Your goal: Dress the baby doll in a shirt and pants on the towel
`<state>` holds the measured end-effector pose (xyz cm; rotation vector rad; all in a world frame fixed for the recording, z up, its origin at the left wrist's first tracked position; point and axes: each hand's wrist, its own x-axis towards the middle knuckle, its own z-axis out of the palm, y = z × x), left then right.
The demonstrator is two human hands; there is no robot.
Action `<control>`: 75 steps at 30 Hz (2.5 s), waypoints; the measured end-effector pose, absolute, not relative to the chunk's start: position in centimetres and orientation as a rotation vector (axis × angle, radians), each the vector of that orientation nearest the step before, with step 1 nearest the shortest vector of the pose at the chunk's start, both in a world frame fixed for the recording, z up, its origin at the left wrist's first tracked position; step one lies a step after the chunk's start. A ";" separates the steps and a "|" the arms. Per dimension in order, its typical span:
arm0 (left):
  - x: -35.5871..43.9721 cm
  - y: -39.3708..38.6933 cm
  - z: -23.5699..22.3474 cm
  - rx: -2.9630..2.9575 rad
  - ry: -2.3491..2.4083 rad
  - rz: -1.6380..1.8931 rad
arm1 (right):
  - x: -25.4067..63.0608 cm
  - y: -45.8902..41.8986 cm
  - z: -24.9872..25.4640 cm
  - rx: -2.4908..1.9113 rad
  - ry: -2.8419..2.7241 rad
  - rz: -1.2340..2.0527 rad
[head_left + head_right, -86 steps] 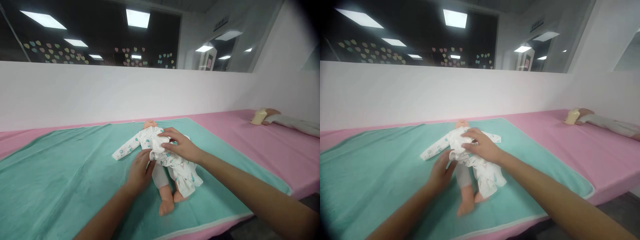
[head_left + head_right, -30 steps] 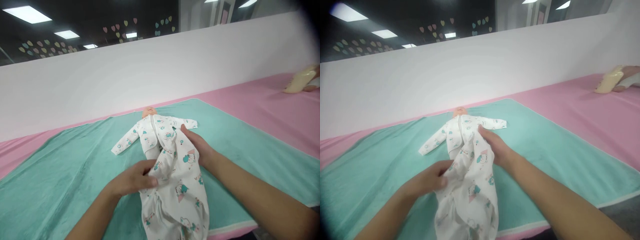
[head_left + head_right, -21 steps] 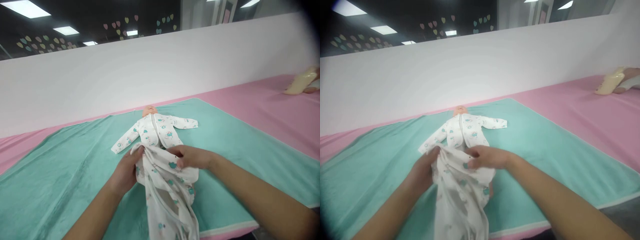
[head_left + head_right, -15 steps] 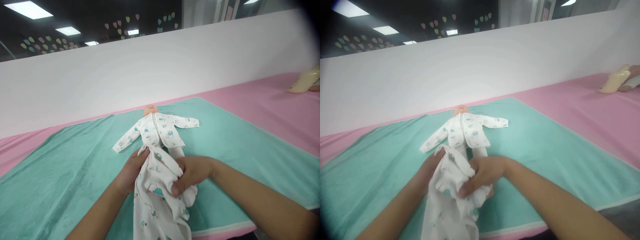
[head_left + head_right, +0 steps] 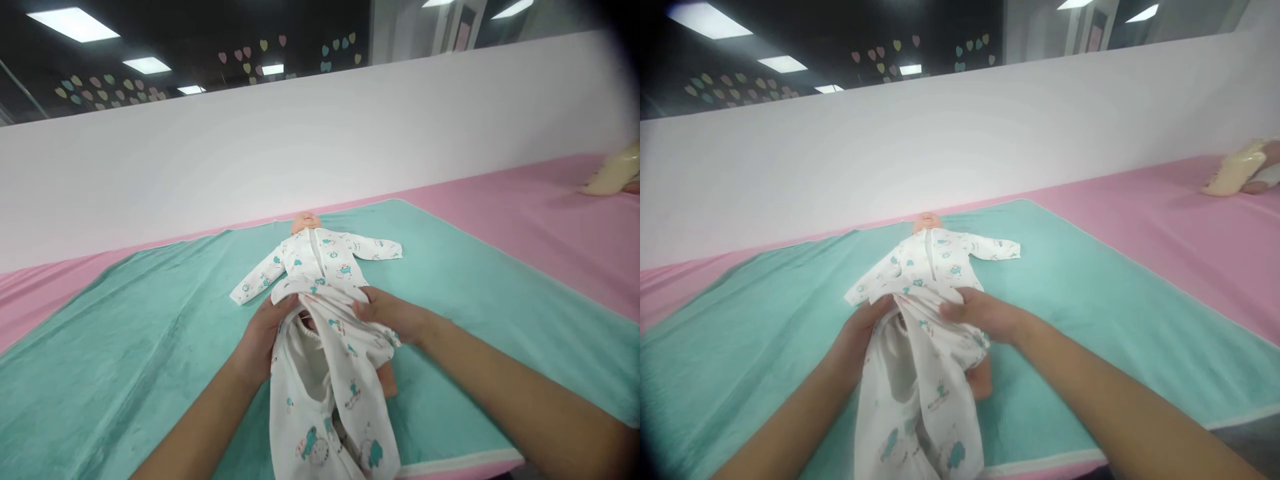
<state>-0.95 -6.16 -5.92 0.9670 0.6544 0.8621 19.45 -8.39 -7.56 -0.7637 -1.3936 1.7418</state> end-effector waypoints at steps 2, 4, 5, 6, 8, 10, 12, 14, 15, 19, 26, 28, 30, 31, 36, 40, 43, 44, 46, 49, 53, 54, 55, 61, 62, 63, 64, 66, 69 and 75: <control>-0.6 -6.3 -5.7 0.961 0.692 0.897 | 19.5 -8.7 -7.2 -0.870 -1.660 1.764; -0.4 -6.6 -5.7 0.968 0.739 0.882 | 19.5 -9.0 -7.2 -0.935 -1.796 1.765; -0.4 -6.7 -5.7 0.976 0.762 0.866 | 19.5 -9.0 -7.3 -0.917 -1.777 1.764; -0.4 -6.8 -5.8 0.989 0.781 0.845 | 19.5 -9.0 -7.5 -0.867 -1.695 1.756; -0.7 -6.8 -6.2 1.031 0.781 0.769 | 19.5 -8.7 -7.9 -0.742 -1.429 1.707; -1.1 -6.6 -6.7 1.120 0.671 0.632 | 19.6 -8.3 -8.1 -0.649 -1.175 1.641; -1.4 -6.4 -7.2 1.215 0.536 0.475 | 19.6 -8.0 -8.2 -0.603 -1.035 1.616; -1.5 -6.4 -7.6 1.260 0.473 0.411 | 19.6 -7.8 -8.1 -0.585 -0.985 1.632; -1.5 -6.4 -7.7 1.255 0.481 0.429 | 19.6 -7.7 -8.0 -0.585 -0.979 1.641; -1.0 -6.9 -7.1 1.089 0.547 0.614 | 19.3 -7.8 -8.1 -0.585 -1.054 1.647; -0.9 -6.8 -5.5 0.782 0.573 0.658 | 19.1 -8.1 -8.6 -0.719 -1.175 1.726; -1.1 -6.7 -6.0 0.853 0.534 0.661 | 18.9 -8.1 -8.6 -0.719 -1.131 1.700; -1.1 -6.8 -6.6 1.000 0.482 0.622 | 18.7 -8.1 -8.6 -0.689 -1.053 1.668; -1.1 -6.9 -6.8 1.080 0.459 0.576 | 18.6 -8.1 -8.6 -0.668 -1.017 1.657; -0.5 -8.0 -6.0 1.295 0.486 0.385 | 18.4 -8.2 -8.5 -0.584 -0.962 1.688; -0.7 -8.3 -5.6 1.153 0.617 0.565 | 18.3 -7.8 -8.9 -0.525 -0.958 1.682; -0.8 -8.2 -5.7 0.986 0.668 0.677 | 18.4 -7.6 -9.0 -0.529 -0.942 1.668; -0.8 -8.1 -5.7 0.954 0.679 0.703 | 18.4 -7.6 -9.0 -0.537 -0.943 1.670; -0.6 -8.1 -5.4 0.927 0.685 0.738 | 18.4 -7.7 -8.9 -0.560 -0.947 1.681; -0.5 -7.9 -5.2 0.974 0.701 0.702 | 18.5 -7.8 -8.7 -0.599 -0.930 1.680; -0.8 -7.6 -5.8 1.206 0.567 0.560 | 18.5 -7.8 -8.8 -0.622 -0.861 1.662; -0.9 -7.5 -5.9 1.276 0.519 0.507 | 18.4 -7.8 -8.8 -0.626 -0.847 1.667; -0.9 -7.6 -6.0 1.344 0.496 0.448 | 18.4 -7.9 -8.8 -0.627 -0.837 1.675; -0.9 -8.2 -5.9 1.358 0.599 0.405 | 18.5 -8.0 -8.5 -0.575 -0.814 1.740; -0.9 -8.1 -5.9 1.265 0.594 0.476 | 18.5 -8.0 -8.5 -0.567 -0.815 1.748; -0.9 -8.0 -6.0 1.163 0.599 0.561 | 18.6 -8.0 -8.4 -0.565 -0.824 1.753; -0.9 -7.9 -6.1 1.067 0.607 0.654 | 18.6 -7.9 -8.4 -0.570 -0.844 1.752; -0.9 -7.4 -6.2 0.920 0.615 0.824 | 18.7 -8.0 -8.4 -0.599 -0.934 1.754; -0.7 -6.9 -6.2 0.824 0.579 0.918 | 18.6 -8.4 -8.2 -0.631 -1.186 1.809; -0.2 -6.9 -6.4 0.817 0.670 0.948 | 18.5 -9.0 -7.5 -0.689 -1.490 1.826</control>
